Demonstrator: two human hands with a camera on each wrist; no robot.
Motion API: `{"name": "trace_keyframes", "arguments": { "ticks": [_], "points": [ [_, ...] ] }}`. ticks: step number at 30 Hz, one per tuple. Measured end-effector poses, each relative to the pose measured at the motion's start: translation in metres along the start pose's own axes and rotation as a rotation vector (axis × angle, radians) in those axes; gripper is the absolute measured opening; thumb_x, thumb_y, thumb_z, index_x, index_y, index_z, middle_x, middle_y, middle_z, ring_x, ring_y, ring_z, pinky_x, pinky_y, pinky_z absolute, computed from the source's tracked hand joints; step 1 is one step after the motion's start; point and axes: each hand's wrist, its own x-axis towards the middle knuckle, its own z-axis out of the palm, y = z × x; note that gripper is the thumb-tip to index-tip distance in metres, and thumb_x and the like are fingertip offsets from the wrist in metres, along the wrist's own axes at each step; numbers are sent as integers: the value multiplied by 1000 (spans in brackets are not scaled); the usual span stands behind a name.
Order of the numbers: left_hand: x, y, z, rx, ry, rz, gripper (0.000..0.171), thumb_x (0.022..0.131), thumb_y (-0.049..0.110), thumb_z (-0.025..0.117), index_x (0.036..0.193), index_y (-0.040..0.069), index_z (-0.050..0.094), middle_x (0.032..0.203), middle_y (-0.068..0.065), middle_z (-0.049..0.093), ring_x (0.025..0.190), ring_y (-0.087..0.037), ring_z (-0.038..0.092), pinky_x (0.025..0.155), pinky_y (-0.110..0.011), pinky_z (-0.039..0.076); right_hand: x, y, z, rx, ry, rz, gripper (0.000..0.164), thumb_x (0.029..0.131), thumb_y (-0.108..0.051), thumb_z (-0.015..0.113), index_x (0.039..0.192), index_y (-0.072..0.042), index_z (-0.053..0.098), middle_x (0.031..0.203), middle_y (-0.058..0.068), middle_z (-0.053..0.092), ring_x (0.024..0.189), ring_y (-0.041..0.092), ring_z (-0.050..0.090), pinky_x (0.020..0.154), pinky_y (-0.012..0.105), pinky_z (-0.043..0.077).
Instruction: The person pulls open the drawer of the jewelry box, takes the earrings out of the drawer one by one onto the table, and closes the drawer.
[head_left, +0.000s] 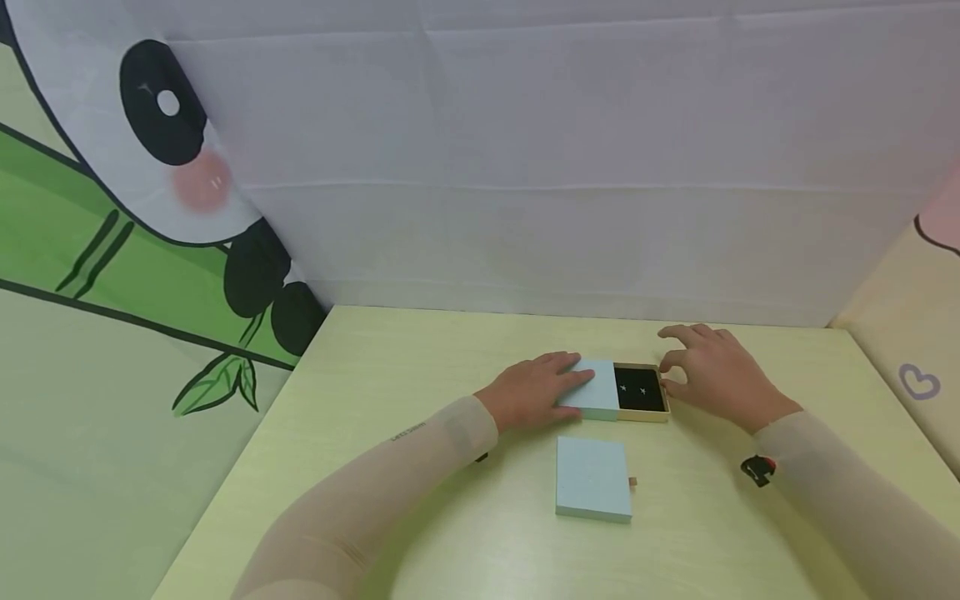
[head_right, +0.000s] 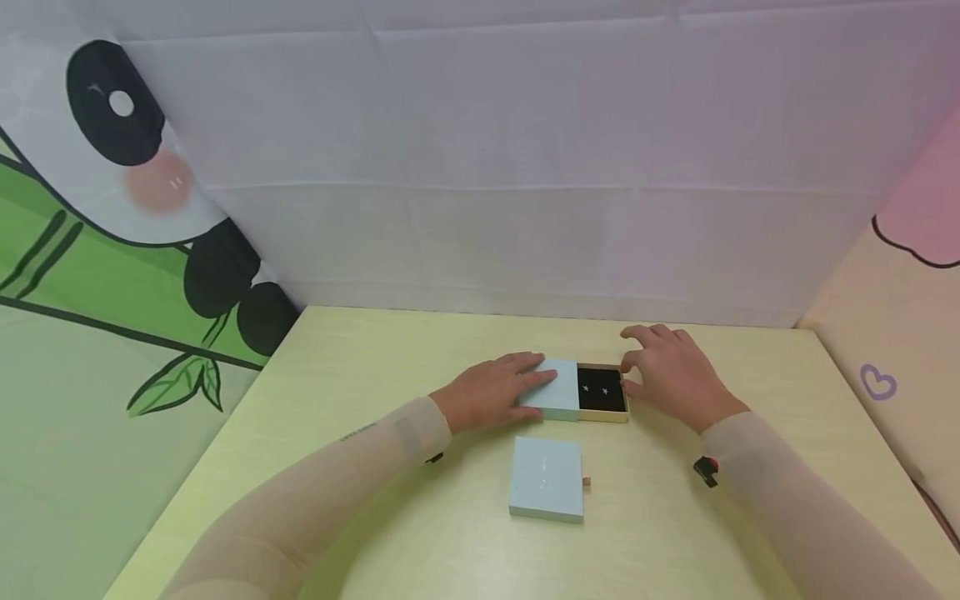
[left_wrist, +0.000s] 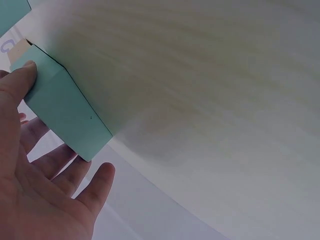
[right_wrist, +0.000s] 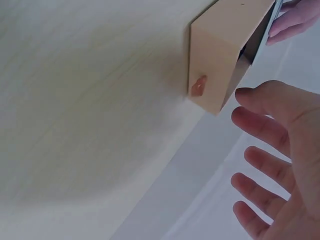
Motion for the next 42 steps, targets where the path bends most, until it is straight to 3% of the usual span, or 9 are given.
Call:
{"name": "trace_keyframes", "arguments": {
  "ticks": [15,26,42],
  "points": [
    [5,-2,5,2,3,-7,75,120,62,62,186,33,41,195,-5,38,182,-26,40,141,-45,47,24,-25,7,38,-33,-60,10,98,-24,96,107,-20,94,158,19,73,148,49,66,120,71,56],
    [4,0,2,26,7,-4,75,120,62,62,186,32,42,195,-5,39,181,-25,41,140,-44,49,31,-32,16,34,-46,-104,10,99,-23,94,108,-19,95,157,19,74,146,47,67,115,68,59],
    [2,1,0,12,0,-6,75,120,62,62,186,32,41,195,-6,39,182,-26,40,140,-45,49,37,-39,22,60,-60,-85,6,98,-13,94,100,-18,95,155,18,76,146,48,68,114,69,59]
  ]
}}
